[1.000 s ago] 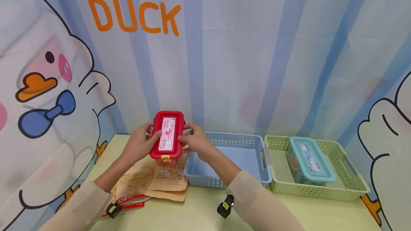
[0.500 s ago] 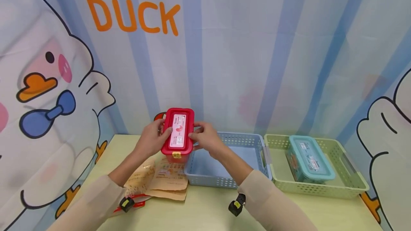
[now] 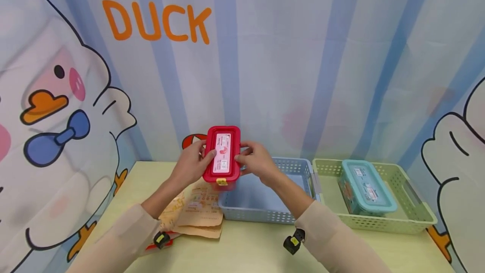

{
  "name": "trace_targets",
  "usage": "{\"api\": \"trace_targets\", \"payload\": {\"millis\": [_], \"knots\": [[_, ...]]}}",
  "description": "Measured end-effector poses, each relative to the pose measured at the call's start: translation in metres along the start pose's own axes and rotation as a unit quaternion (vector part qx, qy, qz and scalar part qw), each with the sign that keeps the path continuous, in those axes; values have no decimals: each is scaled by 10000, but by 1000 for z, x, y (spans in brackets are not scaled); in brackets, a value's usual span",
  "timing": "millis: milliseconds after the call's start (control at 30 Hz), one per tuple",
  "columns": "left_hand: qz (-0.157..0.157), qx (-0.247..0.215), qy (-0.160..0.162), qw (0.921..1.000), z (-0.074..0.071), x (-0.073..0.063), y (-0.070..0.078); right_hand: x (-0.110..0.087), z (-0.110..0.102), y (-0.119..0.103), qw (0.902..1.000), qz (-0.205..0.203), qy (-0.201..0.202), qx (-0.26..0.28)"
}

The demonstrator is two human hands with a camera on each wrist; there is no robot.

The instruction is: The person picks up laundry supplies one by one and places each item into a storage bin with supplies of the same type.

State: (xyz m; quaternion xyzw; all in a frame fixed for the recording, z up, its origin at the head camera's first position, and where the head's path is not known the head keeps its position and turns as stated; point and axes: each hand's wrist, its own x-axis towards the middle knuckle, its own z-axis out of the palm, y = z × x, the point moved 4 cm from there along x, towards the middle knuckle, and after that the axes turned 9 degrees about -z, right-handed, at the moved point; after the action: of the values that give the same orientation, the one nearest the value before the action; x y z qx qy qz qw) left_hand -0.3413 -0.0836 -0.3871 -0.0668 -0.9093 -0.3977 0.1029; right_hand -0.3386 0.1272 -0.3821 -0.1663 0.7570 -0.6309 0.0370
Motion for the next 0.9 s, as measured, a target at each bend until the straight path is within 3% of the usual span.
{"api": "trace_targets", "payload": {"millis": [433,900], "knots": [[-77,-231,-181,9995,20,7,19,-10,-31,-8,9994,83,-24,-321],[-141,-486,-520,9974,39,11,39,-21,-59,-9,9993,220,148,-260]]}}
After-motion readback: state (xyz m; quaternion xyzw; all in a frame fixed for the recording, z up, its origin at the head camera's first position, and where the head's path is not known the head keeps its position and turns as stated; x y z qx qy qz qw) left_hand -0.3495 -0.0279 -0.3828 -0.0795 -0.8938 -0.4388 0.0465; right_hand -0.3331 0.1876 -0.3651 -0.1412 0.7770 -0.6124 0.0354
